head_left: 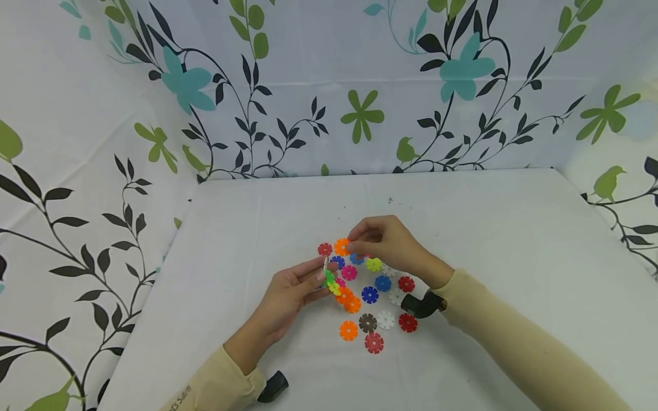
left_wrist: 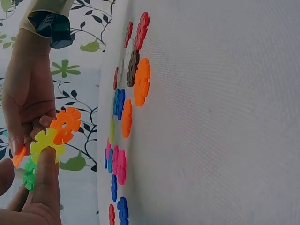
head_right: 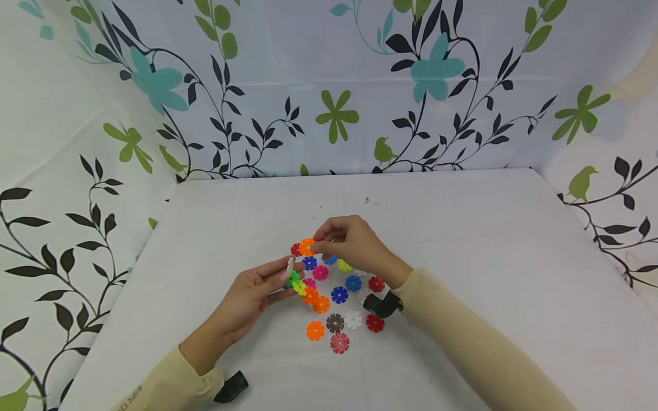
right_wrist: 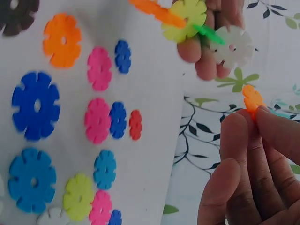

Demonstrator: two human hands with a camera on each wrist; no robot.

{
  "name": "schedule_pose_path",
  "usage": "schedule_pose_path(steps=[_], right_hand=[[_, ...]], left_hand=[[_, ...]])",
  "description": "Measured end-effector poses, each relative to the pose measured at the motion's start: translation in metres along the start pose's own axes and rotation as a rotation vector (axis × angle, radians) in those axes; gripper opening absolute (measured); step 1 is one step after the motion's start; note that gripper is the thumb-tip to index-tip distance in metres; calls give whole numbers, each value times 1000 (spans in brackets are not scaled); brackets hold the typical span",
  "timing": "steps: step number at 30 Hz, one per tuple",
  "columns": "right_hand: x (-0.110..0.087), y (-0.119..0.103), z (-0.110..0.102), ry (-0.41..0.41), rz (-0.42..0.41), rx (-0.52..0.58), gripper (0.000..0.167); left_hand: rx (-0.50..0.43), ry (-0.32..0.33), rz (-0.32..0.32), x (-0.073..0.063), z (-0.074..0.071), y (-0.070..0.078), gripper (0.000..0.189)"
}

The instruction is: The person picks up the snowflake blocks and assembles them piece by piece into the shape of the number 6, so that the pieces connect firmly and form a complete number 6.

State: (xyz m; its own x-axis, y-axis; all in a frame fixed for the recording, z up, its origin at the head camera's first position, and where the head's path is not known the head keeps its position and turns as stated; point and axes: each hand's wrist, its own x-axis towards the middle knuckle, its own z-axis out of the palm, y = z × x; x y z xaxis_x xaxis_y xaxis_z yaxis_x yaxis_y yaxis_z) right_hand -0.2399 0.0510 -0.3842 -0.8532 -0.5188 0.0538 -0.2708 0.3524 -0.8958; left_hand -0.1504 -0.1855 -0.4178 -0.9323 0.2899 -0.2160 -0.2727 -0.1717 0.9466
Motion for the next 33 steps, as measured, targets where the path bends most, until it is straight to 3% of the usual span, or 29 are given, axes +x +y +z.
schedule_pose_path(steps=[15, 33], right_hand=[[-4, -14, 15, -12, -6, 59, 13], [-8, -25, 22, 24, -123, -183, 8]], left_hand=[[101, -12, 34, -1, 2, 2, 47], [258, 30, 60, -5, 4, 9, 42]])
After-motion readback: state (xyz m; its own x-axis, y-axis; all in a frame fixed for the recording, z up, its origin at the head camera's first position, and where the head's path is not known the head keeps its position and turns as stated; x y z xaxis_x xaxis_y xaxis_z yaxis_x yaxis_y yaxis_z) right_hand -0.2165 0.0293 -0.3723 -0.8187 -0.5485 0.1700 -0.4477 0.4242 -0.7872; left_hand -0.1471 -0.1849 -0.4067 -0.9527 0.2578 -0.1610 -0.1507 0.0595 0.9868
